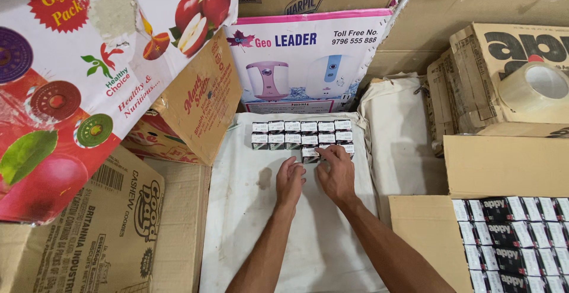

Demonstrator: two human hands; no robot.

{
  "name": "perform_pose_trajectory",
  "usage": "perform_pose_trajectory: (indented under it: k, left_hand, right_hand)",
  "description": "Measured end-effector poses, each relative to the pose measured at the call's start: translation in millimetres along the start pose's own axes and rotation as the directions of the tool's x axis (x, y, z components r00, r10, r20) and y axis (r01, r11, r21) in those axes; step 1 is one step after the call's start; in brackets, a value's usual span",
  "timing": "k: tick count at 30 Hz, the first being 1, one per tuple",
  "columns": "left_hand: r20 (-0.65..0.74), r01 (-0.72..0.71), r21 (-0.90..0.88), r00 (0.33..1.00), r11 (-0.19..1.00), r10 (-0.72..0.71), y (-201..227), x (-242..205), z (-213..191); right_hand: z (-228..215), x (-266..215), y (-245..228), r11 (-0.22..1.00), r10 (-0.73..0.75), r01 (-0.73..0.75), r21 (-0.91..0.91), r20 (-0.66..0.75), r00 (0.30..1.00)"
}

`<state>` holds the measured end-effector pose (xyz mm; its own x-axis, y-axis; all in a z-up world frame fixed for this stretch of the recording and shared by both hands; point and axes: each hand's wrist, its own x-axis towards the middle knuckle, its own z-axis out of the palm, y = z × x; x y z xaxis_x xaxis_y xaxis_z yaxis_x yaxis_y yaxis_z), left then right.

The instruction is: The person repeatedly picks small white boxes from a large open cardboard box and places them in neat rows on a white cloth surface. The person continues this transfer throughout the clip, building up a growing stack of boxes on the cloth.

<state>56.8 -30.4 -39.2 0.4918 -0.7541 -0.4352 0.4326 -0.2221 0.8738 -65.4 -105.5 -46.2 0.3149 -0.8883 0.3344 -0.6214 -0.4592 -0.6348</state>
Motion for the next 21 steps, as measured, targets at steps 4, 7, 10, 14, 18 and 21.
perform_pose_trajectory:
  k: [4, 7, 10, 14, 18, 21]
  left_hand:
    - [0.082, -0.118, 0.118, 0.991, 0.986, 0.109, 13.4, -19.6, -13.5]
    - [0.212, -0.247, 0.177, 0.955, 0.953, 0.208, 30.3, -42.6, -23.7]
    - [0.339, -0.270, 0.305, 0.927, 0.913, 0.161, 51.4, -69.1, -28.8]
    - [0.384, -0.243, 0.325, 0.917, 0.914, 0.107, 70.1, -100.5, -22.1]
    - [0.426, -0.270, 0.345, 0.898, 0.899, 0.107, 82.5, -132.6, 1.8]
    - [0.477, -0.304, 0.357, 0.872, 0.883, 0.108, 79.1, -149.7, 25.7]
  right_hand:
    - [-35.1, -4.2, -21.7, 0.945, 0.170, -0.204, 0.255, 0.146, 0.974]
    - [-82.4, -8.9, -58.7, 0.876, 0.308, -0.399, 0.271, 0.322, 0.895]
    - [-135.4, -14.7, -88.9, 0.815, 0.259, -0.456, 0.357, 0.480, 0.838]
    - [-186.6, -25.8, -98.6, 0.812, 0.239, -0.498, 0.304, 0.605, 0.760]
    - [-227.9, -37.8, -82.8, 0.849, 0.127, -0.400, 0.345, 0.603, 0.788]
    - [-254.3, -49.8, -48.9, 0.858, 0.107, -0.371, 0.355, 0.583, 0.806]
